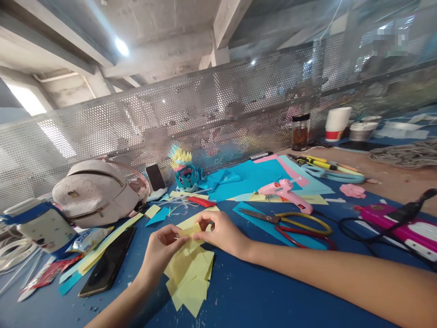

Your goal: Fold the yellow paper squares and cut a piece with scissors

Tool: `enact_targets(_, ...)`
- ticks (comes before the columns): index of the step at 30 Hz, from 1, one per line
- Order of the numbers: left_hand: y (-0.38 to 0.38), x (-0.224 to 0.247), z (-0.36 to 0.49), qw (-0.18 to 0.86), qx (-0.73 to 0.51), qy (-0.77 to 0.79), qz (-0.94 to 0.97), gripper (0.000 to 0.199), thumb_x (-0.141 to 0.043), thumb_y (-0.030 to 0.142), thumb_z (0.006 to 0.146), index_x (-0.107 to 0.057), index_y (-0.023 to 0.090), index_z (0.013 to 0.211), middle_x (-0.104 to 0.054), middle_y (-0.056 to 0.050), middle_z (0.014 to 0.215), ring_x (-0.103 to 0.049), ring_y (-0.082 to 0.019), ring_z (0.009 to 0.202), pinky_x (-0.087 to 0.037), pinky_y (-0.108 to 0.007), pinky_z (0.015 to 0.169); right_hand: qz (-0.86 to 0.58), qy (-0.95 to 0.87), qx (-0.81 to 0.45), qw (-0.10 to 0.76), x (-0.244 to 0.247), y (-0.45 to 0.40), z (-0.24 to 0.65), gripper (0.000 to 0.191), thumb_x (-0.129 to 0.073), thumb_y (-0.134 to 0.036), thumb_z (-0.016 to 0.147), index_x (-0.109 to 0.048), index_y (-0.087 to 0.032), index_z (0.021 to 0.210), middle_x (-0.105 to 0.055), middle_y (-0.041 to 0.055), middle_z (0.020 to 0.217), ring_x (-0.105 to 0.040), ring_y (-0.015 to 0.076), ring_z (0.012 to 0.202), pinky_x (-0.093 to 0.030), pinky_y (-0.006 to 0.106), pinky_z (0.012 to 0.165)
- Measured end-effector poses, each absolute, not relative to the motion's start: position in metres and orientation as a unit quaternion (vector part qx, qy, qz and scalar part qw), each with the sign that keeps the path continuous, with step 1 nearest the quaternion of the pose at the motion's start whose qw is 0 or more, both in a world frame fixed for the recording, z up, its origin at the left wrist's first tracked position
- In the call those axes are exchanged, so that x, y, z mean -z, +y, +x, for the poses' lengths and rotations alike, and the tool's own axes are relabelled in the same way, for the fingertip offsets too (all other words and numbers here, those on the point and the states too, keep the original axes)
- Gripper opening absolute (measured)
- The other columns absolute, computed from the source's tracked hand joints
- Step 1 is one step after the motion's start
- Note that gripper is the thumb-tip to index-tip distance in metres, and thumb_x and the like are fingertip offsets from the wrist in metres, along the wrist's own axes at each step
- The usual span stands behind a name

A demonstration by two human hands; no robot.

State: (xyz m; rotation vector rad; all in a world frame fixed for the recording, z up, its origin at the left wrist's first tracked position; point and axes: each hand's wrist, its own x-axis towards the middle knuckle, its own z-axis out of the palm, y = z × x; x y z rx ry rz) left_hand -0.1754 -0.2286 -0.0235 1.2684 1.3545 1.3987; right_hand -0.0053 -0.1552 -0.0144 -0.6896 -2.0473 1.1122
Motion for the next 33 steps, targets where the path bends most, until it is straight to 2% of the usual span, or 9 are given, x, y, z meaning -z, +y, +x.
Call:
enact_targets(6, -0.228, 0.0246, -0.1749, 0.421, -0.566, 0.519, 0.482, 0.024, -0.079, 0.022, 0.057, -0.065, 0.013, 0.073, -0.062, 0.0, 0.064, -0.057, -0.011, 0.056, -0.044, -0.019, 0.052, -0.27, -0.76, -0.488, 0.333, 0.0173, -0.1525, -0.0079, 0.023, -0.072, -0.03, 0.064, -0.065, -0.013, 0.078, -0.059, -0.0007, 0.067, -0.051, 0.011, 0.06, -0.038, 0.019, 0.051)
enact_targets(12, -0.2273, 0.026, -0.1763, 0.42, -0.571, 0.525, 0.471, 0.021, -0.08, 0.025, 0.058, -0.07, 0.012, 0.071, -0.066, -0.002, 0.063, -0.056, -0.011, 0.054, -0.042, -0.018, 0.051, -0.271, -0.746, -0.519, 0.316, 0.0195, -0.1529, -0.0077, 0.024, -0.069, -0.025, 0.066, -0.065, -0.013, 0.086, -0.062, 0.0008, 0.07, -0.055, 0.013, 0.062, -0.04, 0.021, 0.054)
enact_targets(17, -0.227, 0.0236, -0.175, 0.43, -0.582, 0.524, 0.448, 0.025, -0.083, 0.026, 0.053, -0.071, 0.012, 0.069, -0.068, -0.004, 0.061, -0.058, -0.012, 0.053, -0.044, -0.019, 0.05, -0.252, -0.758, -0.511, 0.318, 0.0181, -0.1548, -0.0068, 0.021, -0.062, -0.033, 0.075, -0.065, -0.014, 0.084, -0.064, 0.0035, 0.079, -0.058, 0.0174, 0.076, -0.042, 0.022, 0.06)
enact_targets(24, -0.2286, 0.0219, -0.1734, 0.427, -0.579, 0.528, 0.451, 0.026, -0.083, 0.028, 0.051, -0.071, 0.012, 0.068, -0.069, -0.004, 0.06, -0.06, -0.013, 0.053, -0.045, -0.02, 0.05, -0.254, -0.757, -0.511, 0.319, 0.0193, -0.1526, -0.006, 0.028, -0.061, -0.041, 0.077, -0.06, -0.014, 0.071, -0.056, -0.001, 0.065, -0.051, 0.0129, 0.062, -0.036, 0.021, 0.055)
enact_targets(33, -0.2318, 0.0204, -0.1728, 0.42, -0.564, 0.534, 0.47, 0.028, -0.081, 0.032, 0.056, -0.073, 0.011, 0.073, -0.071, -0.006, 0.063, -0.061, -0.014, 0.054, -0.046, -0.022, 0.052, -0.269, -0.76, -0.49, 0.331, 0.015, -0.1547, -0.0062, 0.033, -0.065, -0.044, 0.072, -0.055, -0.014, 0.063, -0.05, -0.0026, 0.059, -0.045, 0.0104, 0.057, -0.033, 0.02, 0.051)
